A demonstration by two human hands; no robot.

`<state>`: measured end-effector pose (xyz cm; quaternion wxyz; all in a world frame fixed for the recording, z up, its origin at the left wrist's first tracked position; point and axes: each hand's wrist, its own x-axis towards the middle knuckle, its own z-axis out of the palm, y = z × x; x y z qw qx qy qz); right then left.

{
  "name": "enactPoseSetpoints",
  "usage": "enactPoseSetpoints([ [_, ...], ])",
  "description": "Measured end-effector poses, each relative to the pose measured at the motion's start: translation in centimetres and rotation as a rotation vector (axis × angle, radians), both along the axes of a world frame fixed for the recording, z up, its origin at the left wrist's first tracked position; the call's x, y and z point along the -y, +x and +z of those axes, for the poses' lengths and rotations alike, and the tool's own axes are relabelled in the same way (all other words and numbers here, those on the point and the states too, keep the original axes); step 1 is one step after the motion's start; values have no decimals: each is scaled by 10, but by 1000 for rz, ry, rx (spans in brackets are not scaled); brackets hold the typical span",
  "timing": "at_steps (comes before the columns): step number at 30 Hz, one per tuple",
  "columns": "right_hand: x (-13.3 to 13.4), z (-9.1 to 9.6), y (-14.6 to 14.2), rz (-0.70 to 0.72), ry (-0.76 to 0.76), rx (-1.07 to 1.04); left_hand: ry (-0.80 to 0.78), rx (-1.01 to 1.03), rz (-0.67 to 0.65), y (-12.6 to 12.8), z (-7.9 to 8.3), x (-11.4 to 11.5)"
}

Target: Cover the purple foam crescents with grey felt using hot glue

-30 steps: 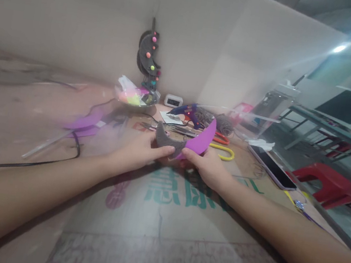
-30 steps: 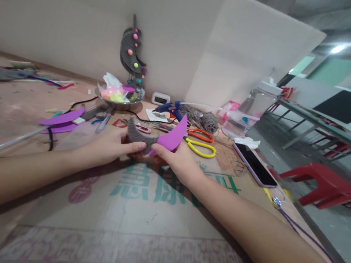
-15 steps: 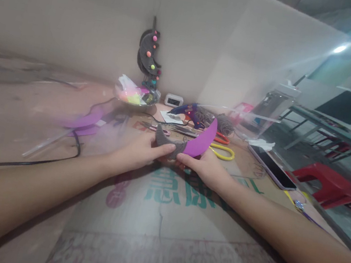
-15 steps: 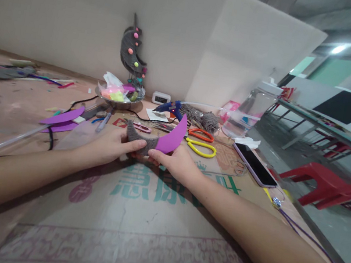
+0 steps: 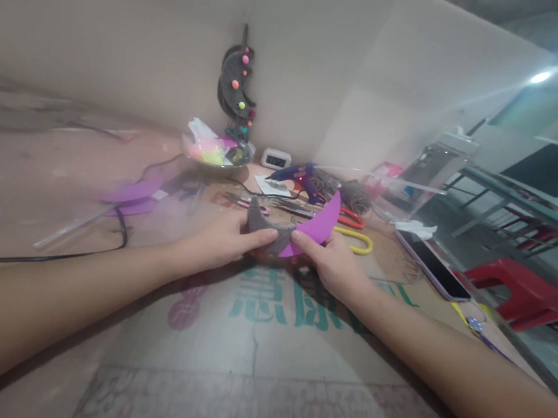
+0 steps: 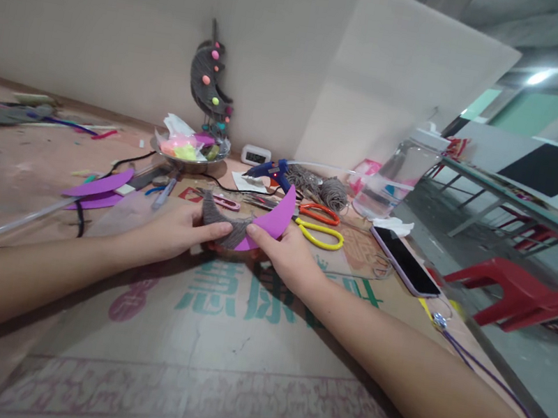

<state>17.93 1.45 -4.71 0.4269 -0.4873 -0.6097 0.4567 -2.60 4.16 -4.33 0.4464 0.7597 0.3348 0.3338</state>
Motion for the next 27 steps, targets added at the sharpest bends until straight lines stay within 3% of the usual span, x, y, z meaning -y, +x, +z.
enactPoseSetpoints([
  [5, 0, 1, -3, -1, 59, -74, -14, -15, -3, 0, 0, 0],
  [11, 4, 12, -5, -4, 117, 75, 53, -64, -3, -1, 0, 1],
  [15, 4, 12, -5, 7, 78, 96, 65, -83, -17, 0, 2, 2],
  [22, -5, 5, 3, -29, -2, -147, -5, -44, -18, 0, 1, 1],
  [27, -21, 20, 22, -185, 85, -342, -34, -35, -197, -1, 1, 3],
])
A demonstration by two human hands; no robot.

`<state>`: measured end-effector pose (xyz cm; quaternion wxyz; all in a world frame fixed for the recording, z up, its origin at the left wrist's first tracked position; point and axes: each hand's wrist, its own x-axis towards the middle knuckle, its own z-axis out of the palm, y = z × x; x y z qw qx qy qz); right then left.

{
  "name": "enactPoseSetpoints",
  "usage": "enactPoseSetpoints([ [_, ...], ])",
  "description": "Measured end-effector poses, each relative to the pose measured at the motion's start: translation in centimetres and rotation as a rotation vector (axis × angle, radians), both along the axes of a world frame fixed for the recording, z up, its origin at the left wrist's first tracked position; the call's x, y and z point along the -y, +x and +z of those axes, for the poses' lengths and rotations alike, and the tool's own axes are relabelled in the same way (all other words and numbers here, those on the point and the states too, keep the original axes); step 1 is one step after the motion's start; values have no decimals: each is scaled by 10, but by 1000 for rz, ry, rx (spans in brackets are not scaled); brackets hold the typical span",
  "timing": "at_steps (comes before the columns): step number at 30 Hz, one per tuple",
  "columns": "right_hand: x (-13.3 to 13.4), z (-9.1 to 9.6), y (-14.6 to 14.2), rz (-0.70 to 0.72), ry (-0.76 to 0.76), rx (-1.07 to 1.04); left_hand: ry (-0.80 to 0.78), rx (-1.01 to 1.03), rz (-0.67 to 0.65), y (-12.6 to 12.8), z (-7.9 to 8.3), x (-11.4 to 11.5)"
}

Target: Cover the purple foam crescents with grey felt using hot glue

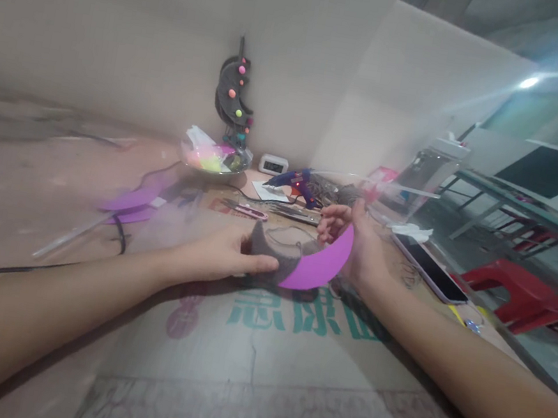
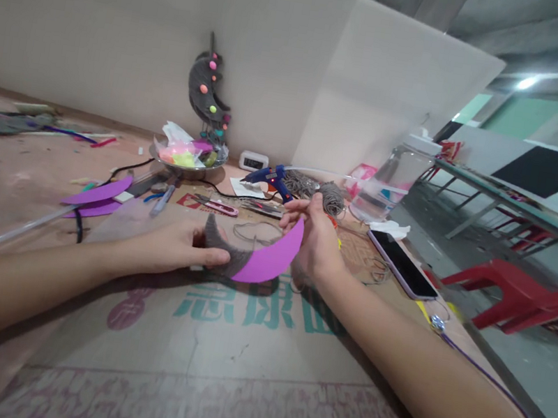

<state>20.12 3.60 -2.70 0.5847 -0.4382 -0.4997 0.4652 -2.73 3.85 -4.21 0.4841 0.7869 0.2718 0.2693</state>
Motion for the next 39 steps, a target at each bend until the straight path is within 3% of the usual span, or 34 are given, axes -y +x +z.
enactPoseSetpoints([
  [3, -11, 6, 13, -83, 47, 148, -4, -20, -44, 0, -1, 1],
  [8, -27, 15, 15, -47, 94, 673, 15, -55, -32, 0, -3, 1],
  [12, -44, 26, -8, 156, 279, 1061, 16, -53, -39, 0, -4, 1],
  [17, -71, 33, -52, 469, 365, 1365, 17, -104, -17, 0, -5, 0],
  [21, -86, 28, -73, 537, 404, 1525, 5, -58, -34, 0, -4, 0],
  [25, -90, 14, -78, 426, 480, 1523, -42, 25, -108, 1, -4, -2],
  [28, -94, 10, -76, 338, 465, 1460, -62, 24, -91, 0, -5, -4],
  [32, -97, 29, -52, 219, 402, 1331, -106, -85, 38, -2, -5, -6],
  [33, -94, 38, -41, 163, 351, 1205, -115, -98, 59, -2, -5, -7],
  [36, -69, 59, -7, -52, 361, 1009, -123, -79, 77, -1, -2, -6],
  [39, -24, 62, 18, -165, 432, 1080, -118, -59, 62, 1, -1, -5],
])
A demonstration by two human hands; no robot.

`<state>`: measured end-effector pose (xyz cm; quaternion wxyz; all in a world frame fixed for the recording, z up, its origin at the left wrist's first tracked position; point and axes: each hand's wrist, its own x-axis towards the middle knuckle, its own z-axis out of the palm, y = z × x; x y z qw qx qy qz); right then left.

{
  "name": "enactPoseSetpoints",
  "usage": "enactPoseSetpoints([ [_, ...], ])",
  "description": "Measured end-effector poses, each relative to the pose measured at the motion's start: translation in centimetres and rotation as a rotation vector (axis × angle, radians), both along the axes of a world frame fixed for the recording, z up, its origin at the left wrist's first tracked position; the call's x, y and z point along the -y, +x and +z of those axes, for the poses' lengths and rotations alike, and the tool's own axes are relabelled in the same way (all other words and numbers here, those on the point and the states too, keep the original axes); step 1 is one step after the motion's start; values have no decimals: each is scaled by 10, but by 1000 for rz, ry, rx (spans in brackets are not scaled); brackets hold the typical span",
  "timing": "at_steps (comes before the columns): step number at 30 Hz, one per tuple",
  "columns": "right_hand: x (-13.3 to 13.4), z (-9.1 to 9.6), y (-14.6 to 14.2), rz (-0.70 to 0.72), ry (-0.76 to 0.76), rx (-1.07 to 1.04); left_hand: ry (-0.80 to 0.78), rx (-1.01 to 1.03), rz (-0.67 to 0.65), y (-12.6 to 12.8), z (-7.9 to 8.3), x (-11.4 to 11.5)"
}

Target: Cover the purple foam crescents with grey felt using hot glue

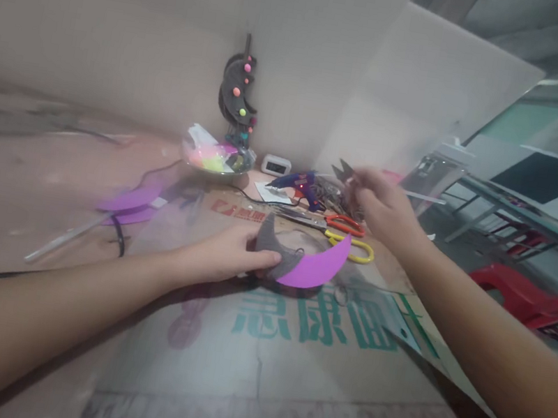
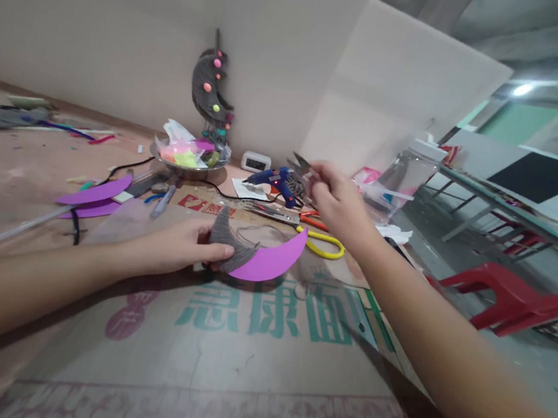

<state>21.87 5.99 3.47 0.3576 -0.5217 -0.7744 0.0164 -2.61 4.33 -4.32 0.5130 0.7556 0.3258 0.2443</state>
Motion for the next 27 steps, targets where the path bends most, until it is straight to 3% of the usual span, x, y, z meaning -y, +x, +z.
enactPoseSetpoints([
  [5, 67, -33, 5, 95, 29, 293, -16, -16, 45, 1, -2, -1],
  [8, 83, -43, -1, 162, 226, 421, 21, -8, 65, 1, -1, -2],
  [11, 85, -40, -2, 185, 300, 364, 44, 0, 74, 1, 2, -1],
  [15, 82, -45, -1, 171, 238, 235, -45, -26, 145, -1, 2, -3],
  [20, 76, -68, -6, 222, 114, 309, -56, -57, 161, -2, 3, -4],
  [27, 70, -73, -3, 196, 232, 363, -57, -114, 79, 2, 4, 5],
])
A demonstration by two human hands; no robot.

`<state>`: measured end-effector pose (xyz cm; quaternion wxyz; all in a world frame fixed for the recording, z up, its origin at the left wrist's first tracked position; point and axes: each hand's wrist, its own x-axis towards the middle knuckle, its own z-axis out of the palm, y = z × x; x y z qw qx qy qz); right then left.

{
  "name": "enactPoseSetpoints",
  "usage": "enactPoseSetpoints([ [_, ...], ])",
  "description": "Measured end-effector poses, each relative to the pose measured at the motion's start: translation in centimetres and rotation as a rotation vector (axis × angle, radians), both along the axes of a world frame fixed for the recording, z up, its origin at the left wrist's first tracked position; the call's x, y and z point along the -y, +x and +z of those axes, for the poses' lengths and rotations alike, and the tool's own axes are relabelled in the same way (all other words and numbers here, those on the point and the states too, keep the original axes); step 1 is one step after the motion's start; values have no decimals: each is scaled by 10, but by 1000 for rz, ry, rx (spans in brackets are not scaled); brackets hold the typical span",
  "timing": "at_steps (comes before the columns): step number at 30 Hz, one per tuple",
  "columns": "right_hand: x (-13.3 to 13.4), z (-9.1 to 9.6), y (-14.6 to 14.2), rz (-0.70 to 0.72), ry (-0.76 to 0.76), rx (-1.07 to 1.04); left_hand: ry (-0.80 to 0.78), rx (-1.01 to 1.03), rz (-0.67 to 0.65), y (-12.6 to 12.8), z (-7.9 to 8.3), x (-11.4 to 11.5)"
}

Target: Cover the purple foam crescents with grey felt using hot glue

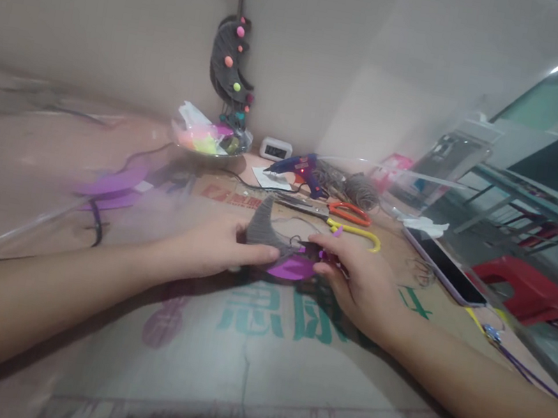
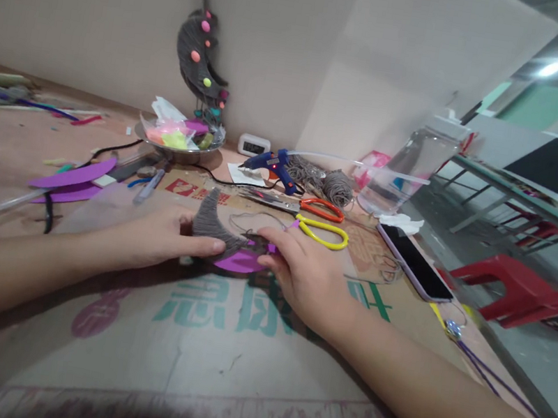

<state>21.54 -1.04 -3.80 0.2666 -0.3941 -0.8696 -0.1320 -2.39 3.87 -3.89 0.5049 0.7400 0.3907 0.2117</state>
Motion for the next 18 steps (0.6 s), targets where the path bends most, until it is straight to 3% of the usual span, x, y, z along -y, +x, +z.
enactPoseSetpoints([
  [4, -2, -1, 3, -4, 36, 48, -24, -9, 41, 0, -2, 2],
  [18, -2, -3, 3, -50, 8, 118, -1, 38, 2, -2, -5, -1],
])
